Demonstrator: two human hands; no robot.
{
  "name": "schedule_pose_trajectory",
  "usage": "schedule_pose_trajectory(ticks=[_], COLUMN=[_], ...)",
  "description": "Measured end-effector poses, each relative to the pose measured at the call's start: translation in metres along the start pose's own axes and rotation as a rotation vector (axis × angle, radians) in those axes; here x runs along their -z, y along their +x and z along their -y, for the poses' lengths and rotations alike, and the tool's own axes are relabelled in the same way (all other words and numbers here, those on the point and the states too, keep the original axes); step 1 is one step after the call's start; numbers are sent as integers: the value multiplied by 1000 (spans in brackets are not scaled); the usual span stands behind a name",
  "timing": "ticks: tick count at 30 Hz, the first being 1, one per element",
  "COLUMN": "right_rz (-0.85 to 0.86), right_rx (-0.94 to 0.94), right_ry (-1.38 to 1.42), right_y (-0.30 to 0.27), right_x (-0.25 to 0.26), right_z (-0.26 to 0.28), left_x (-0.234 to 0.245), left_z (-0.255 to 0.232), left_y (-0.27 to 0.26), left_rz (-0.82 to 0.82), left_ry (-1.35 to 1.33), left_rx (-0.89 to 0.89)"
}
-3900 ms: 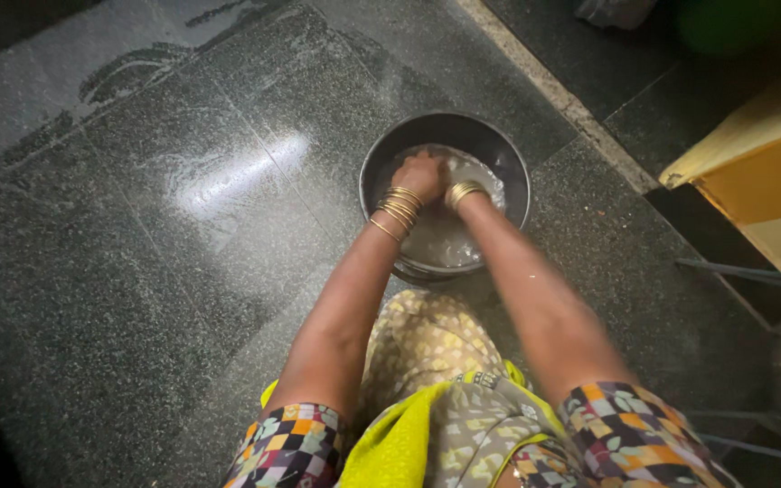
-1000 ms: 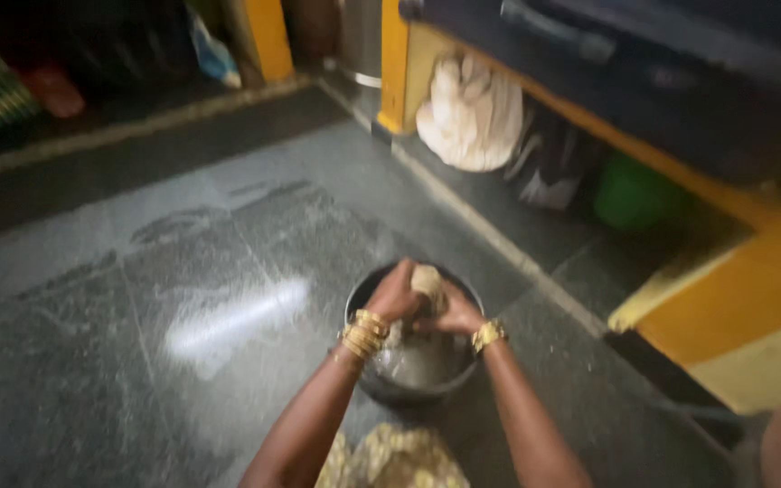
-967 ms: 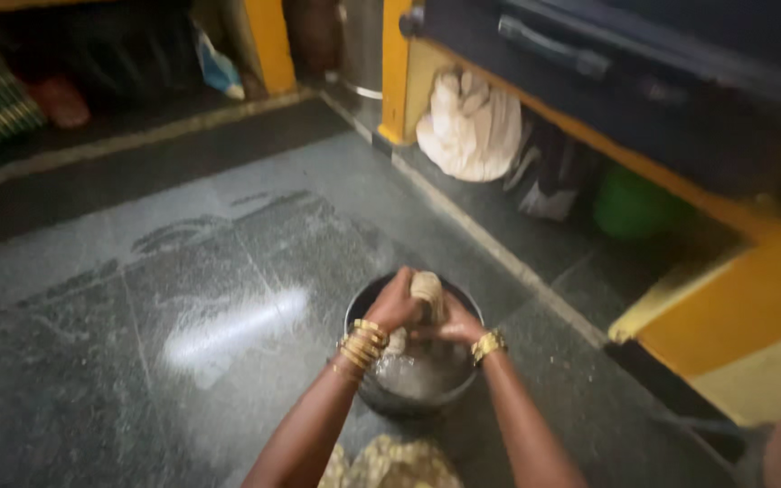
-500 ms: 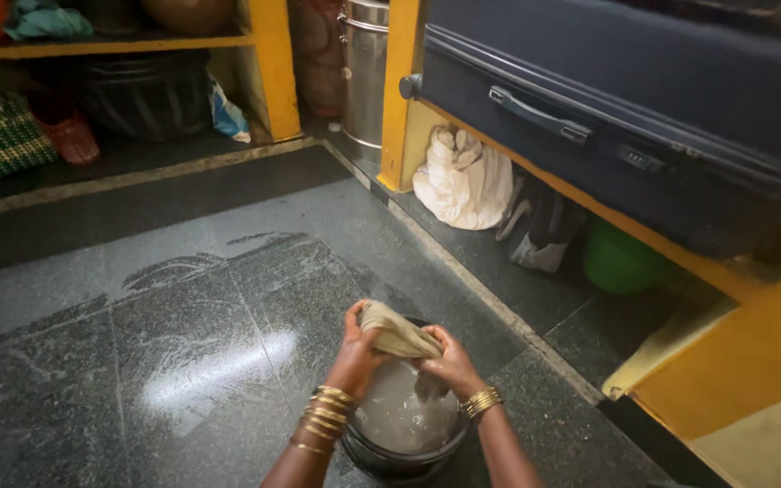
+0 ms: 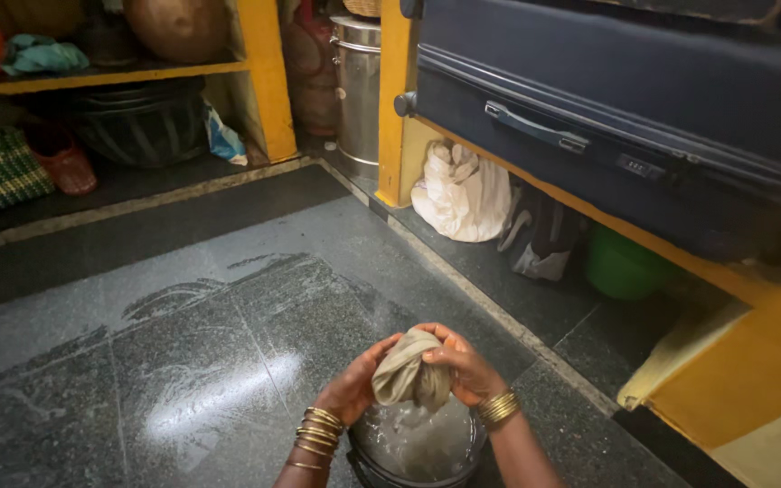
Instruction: The person wrings out a cloth in a bucket of water and wipes the floor surface repeatedly by hand.
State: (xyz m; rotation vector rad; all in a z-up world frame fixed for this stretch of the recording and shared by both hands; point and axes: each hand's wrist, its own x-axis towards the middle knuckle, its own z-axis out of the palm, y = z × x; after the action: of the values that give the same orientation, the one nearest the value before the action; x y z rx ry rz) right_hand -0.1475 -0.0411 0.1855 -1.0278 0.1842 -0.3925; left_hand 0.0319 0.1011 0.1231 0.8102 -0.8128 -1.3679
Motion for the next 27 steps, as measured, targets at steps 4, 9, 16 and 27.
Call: schedule_pose_trajectory(ticks=[4,9,16,27], right_rz=[57,-225,-487,-534], right_rx=[-13,90,2,-82], right_ry=[11,199,-167,-142], right_y=[6,32,63,39], right_x=[8,45,113,90], right_z=[-20,-69,-145,-92], left_x=[9,-1,28,-28], left_z=[35,53,121,58], left_y=[18,28,47,13], left_rz=[-69,-69,-87,-119], left_ry=[-13,-155,-334,-452], left_rx=[170,328,424,383])
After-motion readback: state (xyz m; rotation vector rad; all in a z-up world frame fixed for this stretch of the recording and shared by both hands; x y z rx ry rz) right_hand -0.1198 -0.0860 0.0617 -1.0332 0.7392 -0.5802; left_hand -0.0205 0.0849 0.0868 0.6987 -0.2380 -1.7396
